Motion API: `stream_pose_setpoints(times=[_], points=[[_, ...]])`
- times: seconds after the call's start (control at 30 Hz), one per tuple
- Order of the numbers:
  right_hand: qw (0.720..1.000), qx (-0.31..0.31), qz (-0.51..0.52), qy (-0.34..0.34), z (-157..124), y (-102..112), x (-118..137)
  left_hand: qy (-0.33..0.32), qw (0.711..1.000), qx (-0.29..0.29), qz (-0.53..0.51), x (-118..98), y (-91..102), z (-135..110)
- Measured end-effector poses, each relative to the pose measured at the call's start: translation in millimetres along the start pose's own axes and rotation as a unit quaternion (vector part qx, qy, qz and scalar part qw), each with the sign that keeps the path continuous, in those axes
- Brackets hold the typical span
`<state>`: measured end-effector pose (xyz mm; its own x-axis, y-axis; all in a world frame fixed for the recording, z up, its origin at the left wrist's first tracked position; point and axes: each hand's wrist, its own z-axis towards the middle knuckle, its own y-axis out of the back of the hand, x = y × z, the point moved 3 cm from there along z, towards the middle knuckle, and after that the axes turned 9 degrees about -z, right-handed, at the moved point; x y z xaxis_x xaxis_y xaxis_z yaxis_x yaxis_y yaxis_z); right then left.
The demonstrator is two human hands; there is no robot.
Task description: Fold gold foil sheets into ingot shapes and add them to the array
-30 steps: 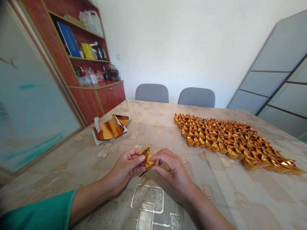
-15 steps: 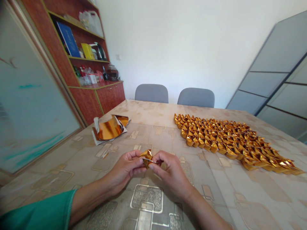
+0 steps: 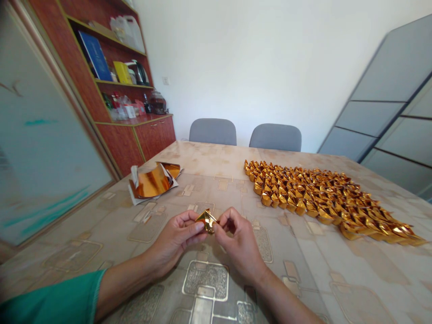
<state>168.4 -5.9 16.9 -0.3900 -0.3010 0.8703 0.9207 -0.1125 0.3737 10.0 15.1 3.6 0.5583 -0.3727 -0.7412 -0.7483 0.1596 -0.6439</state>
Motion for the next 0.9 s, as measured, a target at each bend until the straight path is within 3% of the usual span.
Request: stream_pose_setpoints(times=[0.3,0.6,0.73,0.9], points=[[0.998,0.006,-0.062,0.014,-0.9,-1.1,6.1,-0.011,0.999,0.014,0.030,1.2,-1.1,-0.2],[0.990,-0.037,-0.128,0.044,-2.5,-5.5,8.7,0.004,1.000,0.018,0.022,6.5,1.1,2.1],[0.993,0.030,-0.091,0.068,-1.3,-0.1,13.3,0.029,1.000,0.011,-0.006,5.2,2.1,2.6],[0.978,0.128,-0.095,0.138,2.6,16.0,19.1,0.043,0.999,0.012,-0.011,-0.1,3.6,3.6]])
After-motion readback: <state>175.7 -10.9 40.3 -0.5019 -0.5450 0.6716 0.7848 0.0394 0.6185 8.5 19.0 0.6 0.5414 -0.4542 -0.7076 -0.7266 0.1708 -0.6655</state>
